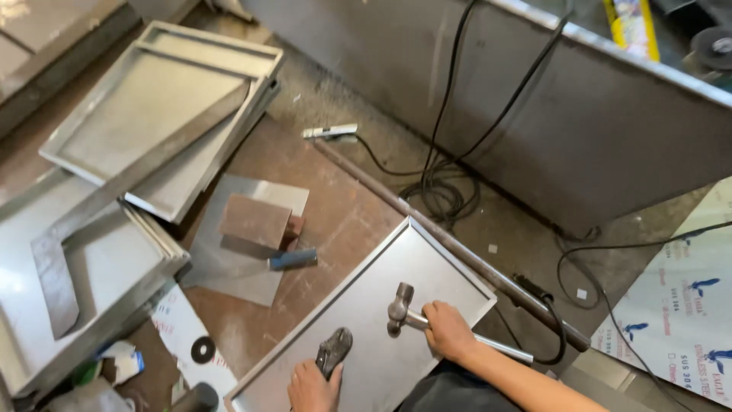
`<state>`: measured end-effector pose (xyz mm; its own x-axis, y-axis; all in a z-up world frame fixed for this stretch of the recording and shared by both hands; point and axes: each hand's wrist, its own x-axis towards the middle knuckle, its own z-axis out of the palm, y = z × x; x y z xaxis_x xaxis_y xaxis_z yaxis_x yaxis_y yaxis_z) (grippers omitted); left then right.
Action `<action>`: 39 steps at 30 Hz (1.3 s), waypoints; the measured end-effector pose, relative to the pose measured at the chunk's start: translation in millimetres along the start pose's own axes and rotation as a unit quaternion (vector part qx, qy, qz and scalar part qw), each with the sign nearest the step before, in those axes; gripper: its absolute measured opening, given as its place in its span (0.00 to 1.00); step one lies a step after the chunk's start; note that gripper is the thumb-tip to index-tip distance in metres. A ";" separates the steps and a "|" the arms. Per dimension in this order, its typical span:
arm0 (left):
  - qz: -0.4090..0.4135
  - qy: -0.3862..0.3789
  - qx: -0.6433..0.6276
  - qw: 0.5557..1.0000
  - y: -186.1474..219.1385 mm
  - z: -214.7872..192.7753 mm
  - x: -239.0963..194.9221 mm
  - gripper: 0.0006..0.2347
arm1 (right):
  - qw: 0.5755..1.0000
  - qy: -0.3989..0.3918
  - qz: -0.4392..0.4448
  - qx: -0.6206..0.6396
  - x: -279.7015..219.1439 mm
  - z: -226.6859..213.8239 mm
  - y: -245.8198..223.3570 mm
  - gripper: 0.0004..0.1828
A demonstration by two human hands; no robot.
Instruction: The person assembles a stainless steel frame on a workbench, clamping the frame edge with locking pliers and tapping it with a ball-peen hammer and rubber mallet to seat the joints. They tack weld the frame with a welding torch, producing sparks, then reposition the frame and continue hammering and clamping the edges.
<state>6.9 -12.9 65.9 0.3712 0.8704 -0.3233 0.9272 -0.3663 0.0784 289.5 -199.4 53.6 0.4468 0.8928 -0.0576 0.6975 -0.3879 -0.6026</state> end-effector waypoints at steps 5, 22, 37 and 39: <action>-0.036 -0.015 -0.102 0.994 -1.3 7.5 -0.2 0.26 | 0.999 -0.037 0.019 0.026 11.3 -17.9 -6.8 0.17; 0.019 -0.157 -0.407 0.899 217.3 -121.8 17.7 0.14 | 0.754 -0.103 0.279 0.586 86.9 -59.7 -45.8 0.29; -0.005 -0.075 -0.431 0.899 204.6 -131.8 60.4 0.23 | 0.487 -0.089 0.294 0.818 140.0 -112.5 -32.6 0.32; -0.137 -0.522 -0.594 0.596 179.0 -120.6 72.8 0.20 | 0.584 -0.179 0.282 0.740 133.9 -92.1 -11.6 0.32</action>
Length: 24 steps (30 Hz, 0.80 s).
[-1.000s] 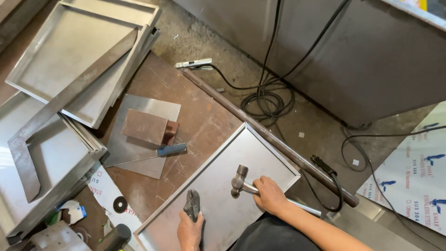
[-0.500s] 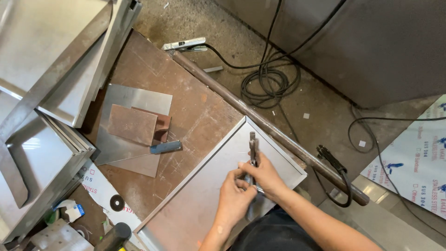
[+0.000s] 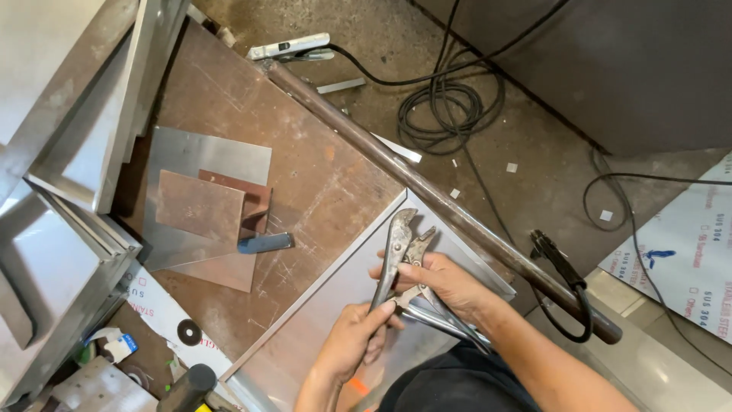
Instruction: The person assembles a stainless steel frame on a workbench, clamping the frame edge with locking pliers and tapping it with a ball-peen hammer and rubber mallet to seat the joints. They tack weld the frame with a welding torch, producing sparks, then reposition the frame and continue hammering and clamping the edges.
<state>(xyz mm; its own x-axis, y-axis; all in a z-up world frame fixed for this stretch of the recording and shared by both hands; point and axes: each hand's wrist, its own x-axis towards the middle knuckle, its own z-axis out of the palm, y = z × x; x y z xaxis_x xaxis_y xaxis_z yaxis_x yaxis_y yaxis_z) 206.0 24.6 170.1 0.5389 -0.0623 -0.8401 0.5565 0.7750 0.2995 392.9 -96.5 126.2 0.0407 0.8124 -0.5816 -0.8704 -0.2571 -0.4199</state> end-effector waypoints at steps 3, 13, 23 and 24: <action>0.077 0.147 0.233 0.958 9.8 21.5 -19.0 0.18 | 0.978 0.021 0.015 -0.209 4.1 -8.1 14.1 0.33; 0.123 0.225 0.607 0.752 77.5 99.5 -13.9 0.17 | 0.993 0.105 -0.015 0.052 18.7 30.6 14.3 0.27; 0.105 0.236 0.608 0.751 73.5 93.0 16.5 0.16 | 0.985 0.127 0.005 0.118 41.4 17.7 3.2 0.27; 0.117 0.237 0.603 0.752 73.2 92.2 17.4 0.16 | 0.982 0.134 0.004 0.135 41.6 19.3 2.9 0.27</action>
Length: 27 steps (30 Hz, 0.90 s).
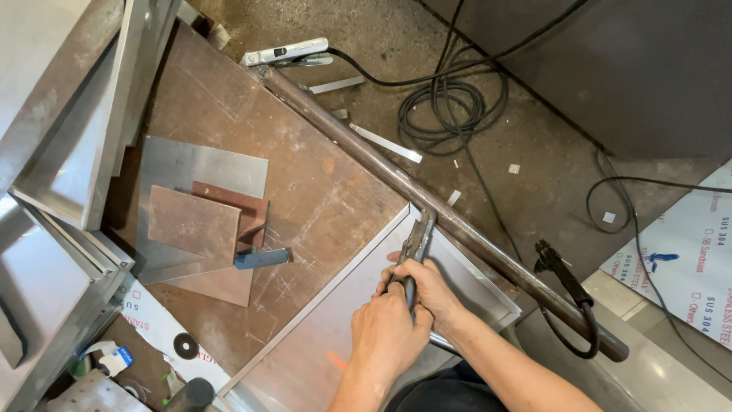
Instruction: The person assembles a stainless steel frame on a workbench, clamping the frame edge with locking pliers and tapping it with a ball-peen hammer and rubber mallet to seat the joints. They tack weld the frame with a welding torch, producing sparks, then reposition the frame and continue hammering and clamping the edges.
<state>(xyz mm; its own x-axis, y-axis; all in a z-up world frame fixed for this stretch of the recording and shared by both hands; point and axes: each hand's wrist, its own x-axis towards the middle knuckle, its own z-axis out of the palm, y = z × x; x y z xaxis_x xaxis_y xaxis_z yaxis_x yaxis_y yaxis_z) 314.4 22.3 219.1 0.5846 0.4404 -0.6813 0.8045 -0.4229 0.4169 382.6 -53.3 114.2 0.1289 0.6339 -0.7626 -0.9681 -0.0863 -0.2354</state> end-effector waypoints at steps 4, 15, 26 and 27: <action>0.003 0.027 0.002 1.000 -18.0 14.5 2.9 0.12 | 1.000 0.017 -0.010 0.018 4.3 0.2 11.1 0.26; -0.001 0.054 -0.047 0.997 -51.7 38.0 4.6 0.11 | 0.992 0.024 -0.098 -0.081 24.7 -14.8 37.2 0.25; -0.037 0.004 -0.105 0.994 -28.1 30.1 -9.9 0.12 | 0.985 -0.013 -0.106 -0.137 9.3 -22.8 23.6 0.29; -0.048 -0.015 -0.135 0.990 -19.0 21.8 -16.5 0.12 | 0.983 -0.029 -0.103 -0.148 3.9 -20.5 19.5 0.30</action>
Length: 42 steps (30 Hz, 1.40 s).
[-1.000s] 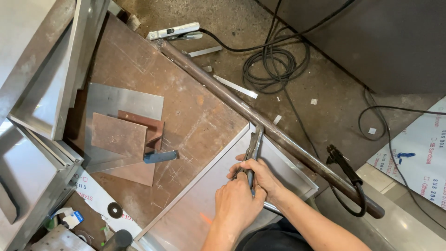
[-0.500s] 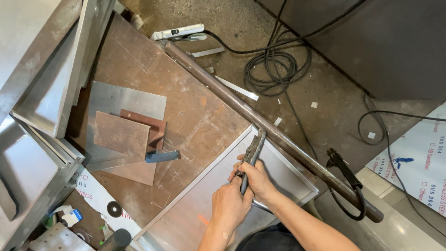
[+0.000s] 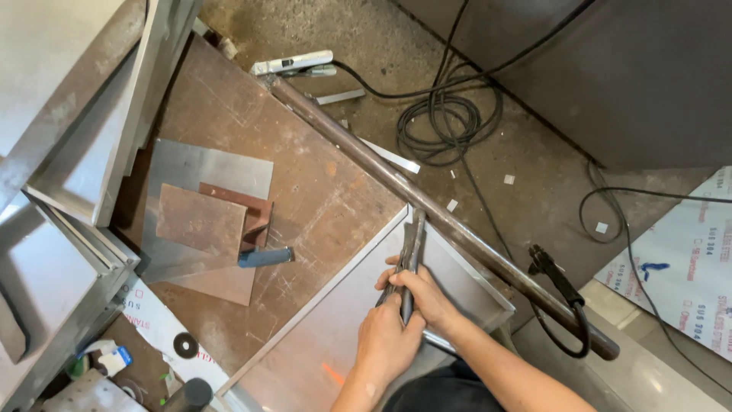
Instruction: The person assembles a stainless steel frame on a workbench, clamping the frame edge with locking pliers and tapping it with a ball-peen hammer and rubber mallet to seat the joints. They tack weld the frame with a welding torch, producing sparks, then reposition the frame and continue hammering and clamping the edges.
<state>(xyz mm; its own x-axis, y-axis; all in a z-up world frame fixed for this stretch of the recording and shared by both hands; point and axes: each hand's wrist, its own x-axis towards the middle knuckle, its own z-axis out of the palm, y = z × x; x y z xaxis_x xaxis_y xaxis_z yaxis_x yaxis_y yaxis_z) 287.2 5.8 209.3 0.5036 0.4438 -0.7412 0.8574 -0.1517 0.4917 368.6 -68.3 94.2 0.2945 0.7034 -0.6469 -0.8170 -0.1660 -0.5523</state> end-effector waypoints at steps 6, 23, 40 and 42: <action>0.190 0.241 -0.006 0.952 -5.8 0.3 -21.3 0.26 | 0.989 -0.013 0.105 -0.100 -3.0 -0.9 -18.4 0.23; -0.066 -0.188 -0.611 0.766 -13.4 47.9 31.2 0.26 | 0.883 -0.048 0.141 -0.445 23.9 -14.1 -77.7 0.31; -0.006 -0.144 -0.633 0.761 -1.0 72.3 37.2 0.18 | 0.838 0.041 0.114 -0.531 28.2 -22.3 -70.4 0.28; -0.006 -0.159 -0.625 0.764 -1.4 72.4 39.3 0.18 | 0.842 0.045 0.104 -0.527 27.5 -24.1 -69.7 0.30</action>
<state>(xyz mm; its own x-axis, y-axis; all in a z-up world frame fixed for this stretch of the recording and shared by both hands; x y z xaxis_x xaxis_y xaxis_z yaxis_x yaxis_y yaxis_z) 313.4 -40.5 146.4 0.6671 0.1703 -0.7252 0.1910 0.9019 0.3875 445.6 -54.0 102.2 0.2744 0.5357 -0.7986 0.0243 -0.8341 -0.5511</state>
